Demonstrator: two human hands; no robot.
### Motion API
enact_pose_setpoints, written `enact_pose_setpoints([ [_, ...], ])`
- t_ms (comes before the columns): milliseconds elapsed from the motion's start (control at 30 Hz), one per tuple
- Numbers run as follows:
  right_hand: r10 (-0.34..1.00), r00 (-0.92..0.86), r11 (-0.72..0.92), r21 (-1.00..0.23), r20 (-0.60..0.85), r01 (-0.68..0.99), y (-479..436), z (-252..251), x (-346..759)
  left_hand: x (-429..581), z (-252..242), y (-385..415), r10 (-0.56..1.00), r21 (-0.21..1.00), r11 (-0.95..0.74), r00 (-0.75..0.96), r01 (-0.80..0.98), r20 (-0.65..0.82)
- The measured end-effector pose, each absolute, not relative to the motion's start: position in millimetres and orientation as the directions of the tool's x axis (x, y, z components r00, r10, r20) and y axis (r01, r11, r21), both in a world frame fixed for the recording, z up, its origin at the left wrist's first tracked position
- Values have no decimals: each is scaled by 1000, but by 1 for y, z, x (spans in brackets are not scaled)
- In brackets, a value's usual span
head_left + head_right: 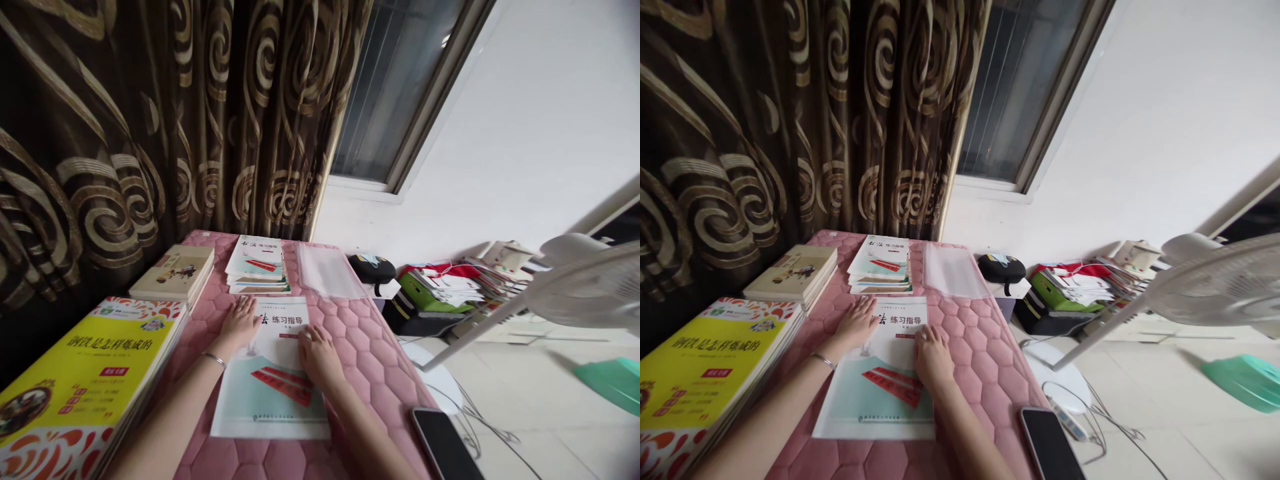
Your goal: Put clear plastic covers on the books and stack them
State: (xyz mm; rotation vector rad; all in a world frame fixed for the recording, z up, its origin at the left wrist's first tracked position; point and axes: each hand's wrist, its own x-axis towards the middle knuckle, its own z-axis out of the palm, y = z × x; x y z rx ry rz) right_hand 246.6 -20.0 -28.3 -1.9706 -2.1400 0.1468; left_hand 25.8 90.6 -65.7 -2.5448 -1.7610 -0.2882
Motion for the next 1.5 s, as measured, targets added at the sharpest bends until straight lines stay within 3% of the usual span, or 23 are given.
enact_pose_setpoints([
  [233,930,-366,349,-359,22,866,41,-21,180,29,-67,85,924,74,-355,338,932,176],
  [500,995,-99,88,-264,-31,961,75,-39,224,29,-62,85,939,99,-324,307,941,156],
  [633,999,-44,35,-249,-31,968,77,-44,246,38,-58,87,956,112,-281,268,953,117],
  [833,999,-45,47,-248,13,968,78,-51,245,83,-52,69,898,101,-435,421,895,128],
  [1000,999,-45,47,-239,14,970,75,-49,244,75,-67,31,814,55,-554,527,831,245],
  [1367,1000,-1,3,-199,8,980,50,-29,217,9,-88,-38,815,-44,-454,435,890,384],
  [1500,983,-179,179,-307,29,935,-12,-38,165,10,-87,-37,794,-53,-484,464,873,392],
])
